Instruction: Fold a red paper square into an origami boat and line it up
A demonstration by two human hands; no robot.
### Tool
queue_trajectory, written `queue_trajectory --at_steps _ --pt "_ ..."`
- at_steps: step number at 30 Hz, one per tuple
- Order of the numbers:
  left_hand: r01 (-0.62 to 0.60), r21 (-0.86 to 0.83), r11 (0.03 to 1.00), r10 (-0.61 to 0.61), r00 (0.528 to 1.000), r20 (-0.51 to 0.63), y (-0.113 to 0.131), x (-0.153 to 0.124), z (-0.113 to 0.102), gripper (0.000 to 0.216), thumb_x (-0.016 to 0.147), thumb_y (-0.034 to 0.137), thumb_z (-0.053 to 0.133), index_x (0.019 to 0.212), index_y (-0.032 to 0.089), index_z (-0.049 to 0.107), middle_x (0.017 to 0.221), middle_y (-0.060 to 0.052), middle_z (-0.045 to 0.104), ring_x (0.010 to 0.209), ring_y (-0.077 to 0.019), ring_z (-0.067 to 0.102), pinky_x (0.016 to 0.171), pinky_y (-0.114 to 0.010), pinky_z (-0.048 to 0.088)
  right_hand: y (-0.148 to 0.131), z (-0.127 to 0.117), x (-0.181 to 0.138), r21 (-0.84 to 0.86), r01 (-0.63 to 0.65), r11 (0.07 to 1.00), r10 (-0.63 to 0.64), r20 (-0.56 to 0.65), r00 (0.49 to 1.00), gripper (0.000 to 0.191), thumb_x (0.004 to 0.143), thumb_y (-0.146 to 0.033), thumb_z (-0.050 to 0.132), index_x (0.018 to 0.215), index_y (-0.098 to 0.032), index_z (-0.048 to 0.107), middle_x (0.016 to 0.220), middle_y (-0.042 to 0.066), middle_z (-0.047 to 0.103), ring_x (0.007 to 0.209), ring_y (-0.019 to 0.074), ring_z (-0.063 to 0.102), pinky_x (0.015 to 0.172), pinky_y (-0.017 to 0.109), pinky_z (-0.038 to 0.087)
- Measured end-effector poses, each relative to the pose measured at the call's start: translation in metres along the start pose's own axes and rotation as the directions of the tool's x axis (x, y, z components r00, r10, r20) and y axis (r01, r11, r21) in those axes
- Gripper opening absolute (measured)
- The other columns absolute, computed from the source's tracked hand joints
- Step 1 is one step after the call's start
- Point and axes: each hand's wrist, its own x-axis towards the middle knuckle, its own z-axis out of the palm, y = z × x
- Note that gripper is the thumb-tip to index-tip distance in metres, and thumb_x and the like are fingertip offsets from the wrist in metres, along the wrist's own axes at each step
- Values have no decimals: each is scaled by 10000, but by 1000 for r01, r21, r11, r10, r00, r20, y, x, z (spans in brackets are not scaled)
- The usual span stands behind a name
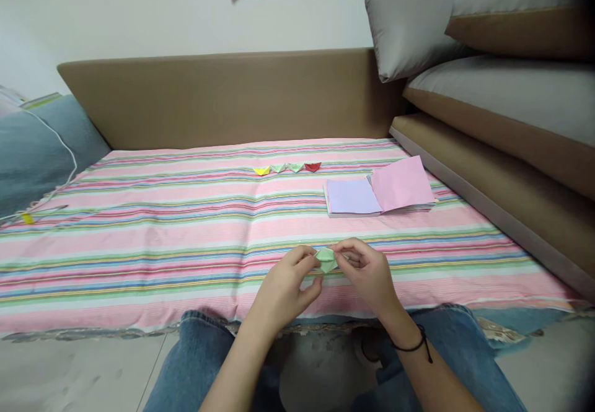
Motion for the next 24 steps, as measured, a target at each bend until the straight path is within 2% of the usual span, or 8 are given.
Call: queue_trajectory --at_steps 2,6,12,16,19,22,24 --pt "-16 26 1000 16 1000 -1 -3 0 1 155 788 178 546 928 223 594 1052 -74 580 965 -210 566 793 -306 464 1 0 0 -10 29 1000 -29 22 999 76 785 -268 583 782 -194 601 859 72 696 762 211 672 650 307 560" --pt "-28 40 999 30 998 -56 -9 -1 1 120 842 190 501 881 228 608 973 -63 635 947 -199 581 792 -309 458 -1 -1 0 -109 133 985 -122 105 987 133 793 -204 520 782 -207 653 892 58 696 852 213 658 663 300 551" --pt "-10 28 1000 14 992 -123 -8 -2 -4 160 869 266 480 820 215 623 787 -52 667 758 -180 614 671 -273 460 -4 -3 0 -154 174 973 -154 133 979 197 784 -146 487 791 -213 672 820 35 693 758 184 654 615 274 535" --pt "-1 -2 1000 1 987 -158 -8 -1 -5 136 847 243 517 799 215 641 759 -40 678 733 -174 623 662 -260 456 -6 -4 0 -101 142 985 -122 182 976 147 795 -168 518 812 -207 658 823 35 681 762 179 649 638 273 538" --pt "31 -50 998 -40 981 -192 -7 -1 -5 96 819 216 556 781 220 644 740 -23 680 716 -165 627 656 -250 457 -8 -4 0 -3 93 996 -90 230 969 77 760 -227 624 833 -203 615 874 45 662 834 194 643 689 286 544" --pt "81 -124 989 -108 967 -229 -6 0 -4 60 790 223 594 756 220 643 724 -16 673 692 -159 623 605 -231 456 -8 -5 0 71 93 993 -108 255 961 265 650 -249 751 833 -210 563 886 38 635 887 206 625 737 296 535" --pt "111 -179 977 -153 958 -241 -6 1 -1 45 771 246 622 747 212 638 728 -17 670 660 -151 619 581 -222 459 -6 -4 0 96 93 991 -114 240 964 285 641 -249 762 812 -215 537 876 30 623 893 199 619 738 289 529"
